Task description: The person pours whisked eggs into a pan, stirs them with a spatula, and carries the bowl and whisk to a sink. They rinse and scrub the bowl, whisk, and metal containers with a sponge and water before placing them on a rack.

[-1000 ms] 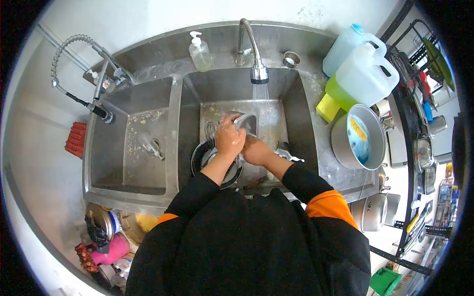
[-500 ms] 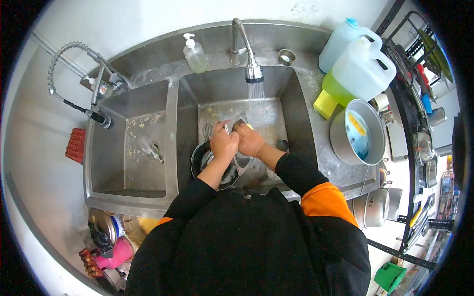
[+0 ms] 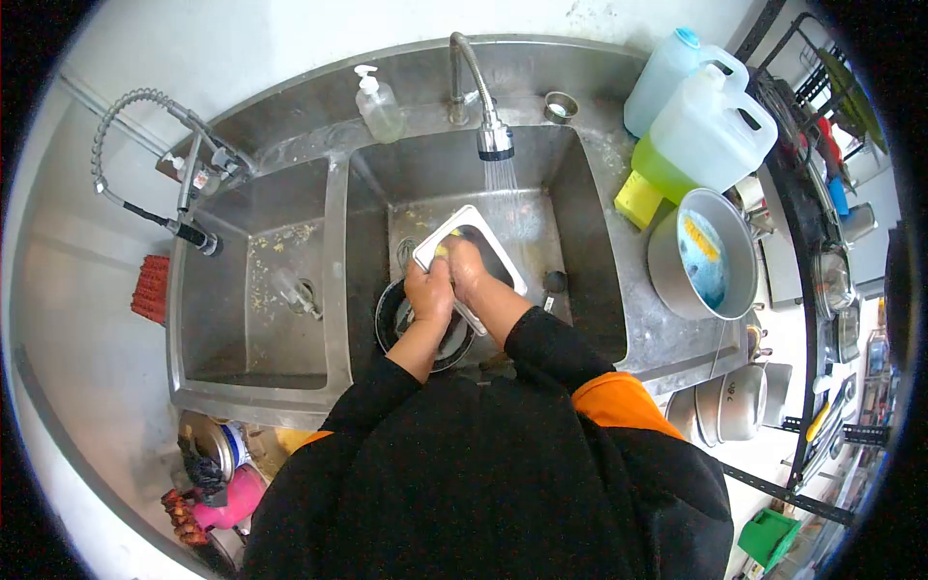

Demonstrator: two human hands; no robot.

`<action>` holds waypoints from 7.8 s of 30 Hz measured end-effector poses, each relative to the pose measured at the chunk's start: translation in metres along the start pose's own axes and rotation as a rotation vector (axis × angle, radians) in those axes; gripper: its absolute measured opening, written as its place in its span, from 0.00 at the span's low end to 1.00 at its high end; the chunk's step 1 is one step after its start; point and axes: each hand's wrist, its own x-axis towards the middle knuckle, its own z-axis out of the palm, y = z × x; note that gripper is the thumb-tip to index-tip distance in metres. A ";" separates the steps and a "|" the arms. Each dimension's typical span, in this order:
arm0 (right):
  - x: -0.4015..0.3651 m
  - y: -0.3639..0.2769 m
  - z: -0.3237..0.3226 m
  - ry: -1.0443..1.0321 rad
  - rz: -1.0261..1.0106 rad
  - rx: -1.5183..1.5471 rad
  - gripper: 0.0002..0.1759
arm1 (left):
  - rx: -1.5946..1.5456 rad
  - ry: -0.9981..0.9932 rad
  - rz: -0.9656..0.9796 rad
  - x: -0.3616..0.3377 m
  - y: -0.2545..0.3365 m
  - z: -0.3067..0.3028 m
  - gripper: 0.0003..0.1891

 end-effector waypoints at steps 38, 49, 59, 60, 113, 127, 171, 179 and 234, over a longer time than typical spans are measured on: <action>-0.002 -0.069 -0.009 -0.551 0.076 0.175 0.18 | -0.615 -0.439 -0.544 0.083 -0.054 -0.045 0.14; 0.010 0.062 -0.115 -0.295 0.307 0.337 0.17 | 0.507 0.017 0.032 0.062 -0.076 -0.057 0.16; 0.070 0.069 -0.301 0.324 0.183 -1.733 0.21 | 1.177 -0.517 -0.131 0.049 -0.113 -0.050 0.18; 0.078 0.085 -0.313 0.321 0.212 -1.754 0.21 | 1.146 -0.524 0.005 0.046 -0.131 -0.054 0.15; -0.018 -0.030 -0.099 -0.103 -0.046 -0.494 0.09 | 0.066 -0.952 -0.410 0.011 -0.032 0.019 0.36; -0.051 -0.061 -0.060 -0.078 -0.388 0.054 0.13 | -0.291 -1.172 -0.939 0.010 0.004 0.010 0.18; 0.066 -0.072 -0.076 0.110 0.045 -0.100 0.15 | 0.514 -0.718 -0.013 0.077 -0.067 0.026 0.31; -0.003 -0.044 -0.071 -0.046 -0.546 -0.213 0.10 | 0.969 -1.039 0.302 0.013 -0.118 -0.062 0.21; -0.210 -0.111 -0.139 0.664 -0.765 -1.231 0.17 | 0.868 -0.428 0.984 0.054 0.008 0.111 0.16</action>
